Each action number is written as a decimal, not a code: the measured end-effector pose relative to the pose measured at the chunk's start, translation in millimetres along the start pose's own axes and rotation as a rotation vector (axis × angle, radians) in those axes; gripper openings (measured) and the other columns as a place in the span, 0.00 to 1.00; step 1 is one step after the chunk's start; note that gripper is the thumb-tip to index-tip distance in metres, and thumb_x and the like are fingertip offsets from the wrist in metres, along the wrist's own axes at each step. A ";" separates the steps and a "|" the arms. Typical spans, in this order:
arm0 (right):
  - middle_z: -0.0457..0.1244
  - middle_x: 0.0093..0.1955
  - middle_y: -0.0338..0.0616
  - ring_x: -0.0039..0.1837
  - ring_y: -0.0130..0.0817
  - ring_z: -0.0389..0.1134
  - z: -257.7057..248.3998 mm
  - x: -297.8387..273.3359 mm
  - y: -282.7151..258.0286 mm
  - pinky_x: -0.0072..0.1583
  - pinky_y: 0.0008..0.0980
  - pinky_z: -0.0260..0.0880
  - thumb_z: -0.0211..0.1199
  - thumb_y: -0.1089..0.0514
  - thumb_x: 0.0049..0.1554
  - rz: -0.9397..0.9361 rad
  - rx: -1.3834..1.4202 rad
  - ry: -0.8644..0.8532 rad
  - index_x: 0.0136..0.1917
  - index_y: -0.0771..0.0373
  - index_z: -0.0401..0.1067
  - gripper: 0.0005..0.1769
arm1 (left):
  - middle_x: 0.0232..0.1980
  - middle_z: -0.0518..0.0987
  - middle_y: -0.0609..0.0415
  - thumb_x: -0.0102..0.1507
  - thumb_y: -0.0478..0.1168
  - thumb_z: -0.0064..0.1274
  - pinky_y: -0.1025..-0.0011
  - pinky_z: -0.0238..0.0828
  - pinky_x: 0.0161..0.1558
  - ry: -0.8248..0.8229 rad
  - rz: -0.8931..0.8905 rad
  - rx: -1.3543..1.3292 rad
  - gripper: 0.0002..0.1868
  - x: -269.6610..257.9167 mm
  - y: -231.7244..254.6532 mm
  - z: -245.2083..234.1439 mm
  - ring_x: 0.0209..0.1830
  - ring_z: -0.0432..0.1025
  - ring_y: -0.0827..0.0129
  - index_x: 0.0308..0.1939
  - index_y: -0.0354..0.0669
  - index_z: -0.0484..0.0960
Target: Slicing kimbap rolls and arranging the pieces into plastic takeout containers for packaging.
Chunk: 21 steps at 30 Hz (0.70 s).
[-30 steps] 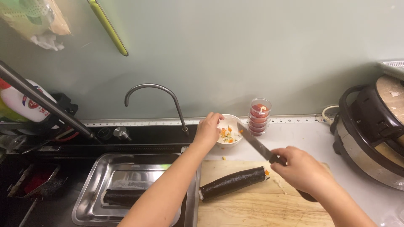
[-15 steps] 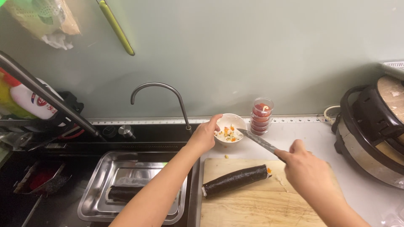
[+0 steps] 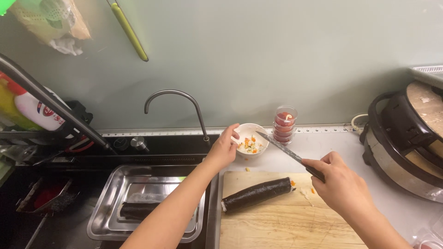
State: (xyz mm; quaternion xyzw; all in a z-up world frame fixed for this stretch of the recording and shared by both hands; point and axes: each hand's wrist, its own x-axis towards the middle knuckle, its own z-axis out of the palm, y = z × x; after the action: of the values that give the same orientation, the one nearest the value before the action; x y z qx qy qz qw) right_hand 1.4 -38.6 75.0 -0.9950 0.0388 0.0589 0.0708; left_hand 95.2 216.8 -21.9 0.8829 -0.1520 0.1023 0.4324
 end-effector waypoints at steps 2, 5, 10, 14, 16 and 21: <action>0.59 0.44 0.25 0.37 0.21 0.65 2.6 -0.4 2.3 0.41 0.23 0.66 0.53 0.54 0.49 0.029 0.056 0.014 0.55 0.33 0.68 0.20 | 0.47 0.70 0.51 0.54 0.25 0.38 0.72 0.68 0.40 0.024 -0.037 0.007 0.29 3.6 -3.5 3.5 0.32 0.71 0.69 0.60 0.42 0.57; 0.59 0.45 0.24 0.38 0.20 0.65 8.2 0.5 8.8 0.41 0.22 0.66 0.54 0.53 0.49 0.031 0.052 0.020 0.55 0.33 0.68 0.20 | 0.48 0.70 0.50 0.53 0.26 0.39 0.67 0.67 0.40 0.028 -0.068 0.147 0.31 6.1 -1.3 5.7 0.38 0.71 0.63 0.61 0.42 0.54; 0.59 0.45 0.24 0.41 0.20 0.65 13.2 -1.8 13.8 0.43 0.22 0.66 0.53 0.53 0.49 0.061 0.082 0.005 0.55 0.31 0.68 0.21 | 0.45 0.70 0.48 0.53 0.27 0.40 0.63 0.67 0.39 0.028 0.036 0.247 0.29 -3.1 1.8 1.6 0.37 0.71 0.57 0.59 0.39 0.56; 0.59 0.43 0.26 0.42 0.22 0.63 17.1 -4.5 17.2 0.43 0.22 0.65 0.55 0.54 0.49 0.072 0.186 0.019 0.53 0.32 0.70 0.20 | 0.38 0.70 0.53 0.52 0.29 0.45 0.68 0.68 0.31 0.076 0.017 0.206 0.25 -17.6 -0.3 3.9 0.28 0.70 0.65 0.53 0.40 0.60; 0.60 0.42 0.29 0.41 0.22 0.63 16.6 -4.0 19.0 0.42 0.22 0.63 0.56 0.54 0.49 0.081 0.229 -0.002 0.54 0.35 0.71 0.20 | 0.34 0.72 0.54 0.55 0.30 0.44 0.74 0.70 0.30 0.024 -0.094 0.190 0.17 -23.7 11.1 8.8 0.27 0.71 0.69 0.47 0.41 0.62; 0.60 0.41 0.34 0.37 0.24 0.62 22.1 -8.1 27.5 0.41 0.23 0.63 0.60 0.56 0.48 0.121 0.442 -0.013 0.54 0.42 0.74 0.19 | 0.28 0.75 0.65 0.54 0.35 0.47 0.72 0.60 0.43 -0.068 -0.358 0.343 0.11 -29.5 6.9 38.3 0.30 0.72 0.74 0.39 0.51 0.67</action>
State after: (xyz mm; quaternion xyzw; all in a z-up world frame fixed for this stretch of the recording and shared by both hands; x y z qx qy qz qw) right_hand -11.5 -62.0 50.5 -0.9507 0.1100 0.0593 0.2837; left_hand 67.0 187.7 -49.2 0.9591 0.0120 0.0186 0.2821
